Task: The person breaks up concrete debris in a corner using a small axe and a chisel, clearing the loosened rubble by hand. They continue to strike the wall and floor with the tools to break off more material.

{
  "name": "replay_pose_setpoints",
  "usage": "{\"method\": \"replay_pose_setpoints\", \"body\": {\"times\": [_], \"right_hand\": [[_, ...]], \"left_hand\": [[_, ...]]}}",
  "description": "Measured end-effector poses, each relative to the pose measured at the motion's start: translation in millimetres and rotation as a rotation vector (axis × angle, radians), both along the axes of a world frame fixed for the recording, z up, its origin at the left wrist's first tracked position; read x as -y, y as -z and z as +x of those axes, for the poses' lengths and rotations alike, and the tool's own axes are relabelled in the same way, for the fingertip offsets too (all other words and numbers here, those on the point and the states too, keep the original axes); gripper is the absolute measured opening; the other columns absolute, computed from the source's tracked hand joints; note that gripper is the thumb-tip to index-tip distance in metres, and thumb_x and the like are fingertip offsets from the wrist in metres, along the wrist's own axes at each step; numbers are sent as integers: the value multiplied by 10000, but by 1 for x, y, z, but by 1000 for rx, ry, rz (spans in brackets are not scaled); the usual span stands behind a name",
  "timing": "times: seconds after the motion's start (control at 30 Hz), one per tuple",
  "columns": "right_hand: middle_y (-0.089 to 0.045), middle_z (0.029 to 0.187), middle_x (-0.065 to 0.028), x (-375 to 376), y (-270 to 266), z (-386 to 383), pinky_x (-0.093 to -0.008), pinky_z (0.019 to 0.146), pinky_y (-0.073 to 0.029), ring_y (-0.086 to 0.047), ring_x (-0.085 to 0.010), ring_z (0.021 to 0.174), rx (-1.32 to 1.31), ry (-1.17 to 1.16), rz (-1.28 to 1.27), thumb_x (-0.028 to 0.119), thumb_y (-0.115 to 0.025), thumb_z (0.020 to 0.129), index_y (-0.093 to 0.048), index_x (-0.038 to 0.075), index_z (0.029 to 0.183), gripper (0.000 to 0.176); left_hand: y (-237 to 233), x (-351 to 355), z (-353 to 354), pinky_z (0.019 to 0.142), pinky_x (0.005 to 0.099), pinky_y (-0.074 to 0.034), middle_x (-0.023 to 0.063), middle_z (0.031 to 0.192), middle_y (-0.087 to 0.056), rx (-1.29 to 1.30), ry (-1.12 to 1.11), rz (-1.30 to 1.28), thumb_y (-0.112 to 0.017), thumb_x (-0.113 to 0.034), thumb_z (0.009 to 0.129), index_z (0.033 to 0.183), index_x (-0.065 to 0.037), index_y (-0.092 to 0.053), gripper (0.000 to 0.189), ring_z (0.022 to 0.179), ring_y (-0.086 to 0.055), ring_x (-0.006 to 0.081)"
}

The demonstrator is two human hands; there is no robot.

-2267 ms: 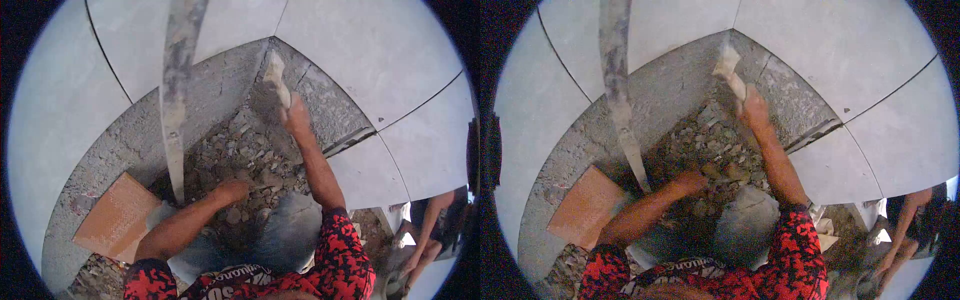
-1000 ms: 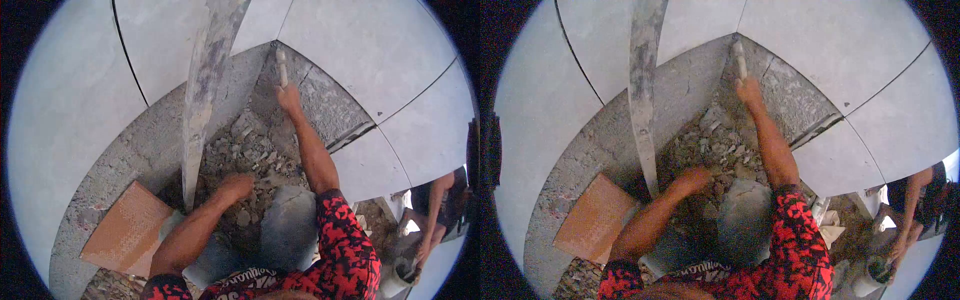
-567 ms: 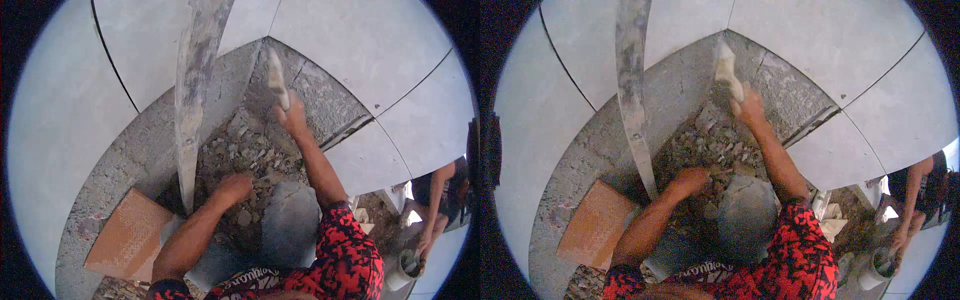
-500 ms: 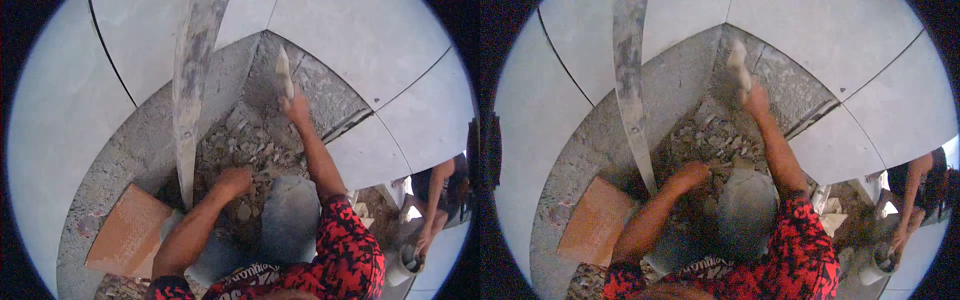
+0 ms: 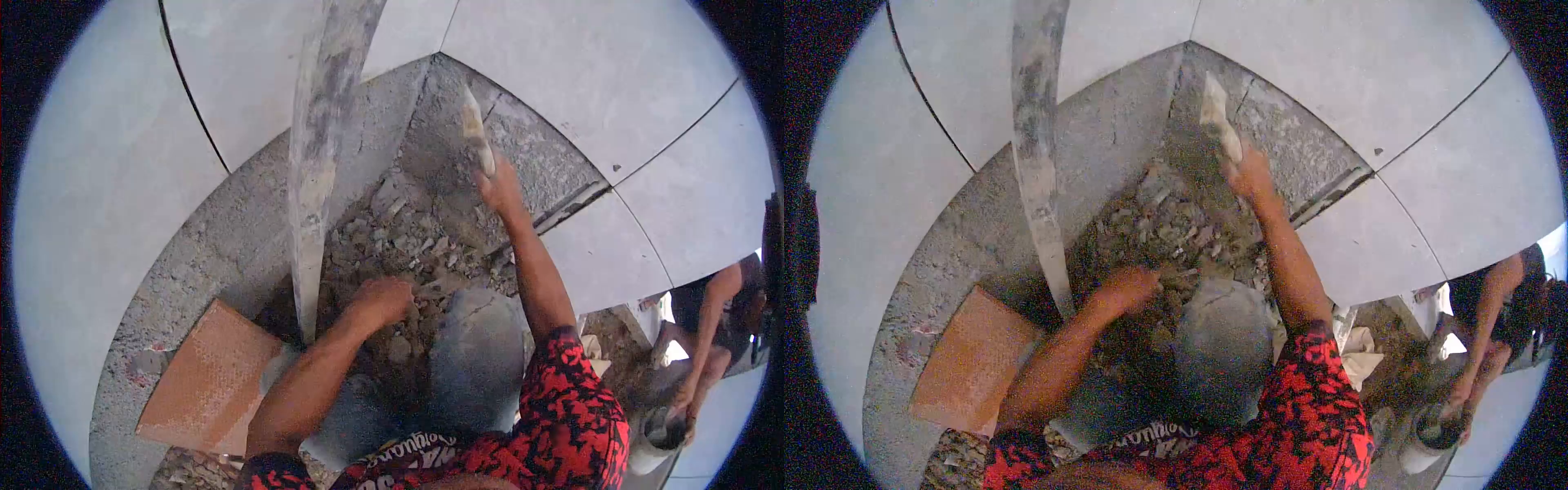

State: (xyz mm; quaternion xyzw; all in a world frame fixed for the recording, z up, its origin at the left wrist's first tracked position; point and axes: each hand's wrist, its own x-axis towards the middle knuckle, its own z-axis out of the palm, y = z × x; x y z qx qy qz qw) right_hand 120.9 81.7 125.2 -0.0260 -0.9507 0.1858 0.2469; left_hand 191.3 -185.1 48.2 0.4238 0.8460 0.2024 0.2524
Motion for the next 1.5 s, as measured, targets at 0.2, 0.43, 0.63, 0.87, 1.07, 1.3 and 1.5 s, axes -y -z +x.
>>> {"method": "replay_pose_setpoints", "body": {"times": [0.2, 0.43, 0.63, 0.87, 1.07, 1.3, 1.5], "right_hand": [[-521, 803, -226, 7, 5, 0, -428, 657, -395, -504, -366, 756, 31, 126, 45, 217, -539, 658, -462, -6, 900, 338], [-525, 728, -203, -12, 7, -20, -390, 619, -393, -527, -329, 732, 158, 164, -73, 188, -528, 659, -495, 9, 856, 267], [-522, 694, -189, 9, 6, -18, -395, 615, -390, -528, -328, 706, -402, -103, 44, 211, -514, 669, -502, 10, 844, 267], [-524, 820, -224, 22, 23, -32, -402, 645, -396, -523, -336, 776, 50, 114, 201, 213, -500, 668, -483, -13, 903, 326], [-515, 782, -234, 10, 17, -73, -422, 663, -397, -469, -425, 765, 522, 112, -89, 193, -510, 649, -473, -28, 923, 354], [-522, 764, -231, 41, 41, -50, -422, 656, -402, -496, -394, 730, -229, -136, -27, 167, -495, 655, -486, -23, 878, 293], [-527, 731, -241, 33, 40, -53, -426, 619, -402, -506, -389, 711, 156, 94, -52, 209, -476, 647, -533, -18, 782, 270]], "left_hand": [[0, -3, 4, 659, 403, -439, 156, 821, -574, -79, -31, -77, -475, -121, 675, 772, -15, -587, 182, 770, -556, 306], [-11, -1, -2, 632, 438, -424, 187, 781, -548, -75, 33, -166, -399, -187, 750, 845, -21, -527, 230, 716, -539, 328], [-1, -4, 3, 625, 413, -440, 147, 757, -577, -130, -32, -16, -484, -106, 640, 709, -21, -588, 151, 737, -560, 298], [-10, -9, 4, 643, 404, -439, 152, 750, -575, -57, -88, -75, -489, -108, 636, 730, -18, -585, 161, 734, -560, 299], [-7, -8, 7, 652, 401, -438, 163, 779, -571, -11, -59, -117, -468, -105, 654, 764, -17, -583, 181, 747, -559, 297], [7, -5, 5, 664, 394, -437, 161, 815, -568, -25, -122, -35, -441, -130, 687, 790, -15, -579, 206, 763, -552, 306], [0, 6, 2, 595, 429, -419, 176, 742, -552, -111, -18, -45, -397, -192, 740, 790, -3, -531, 237, 682, -541, 320]]}}
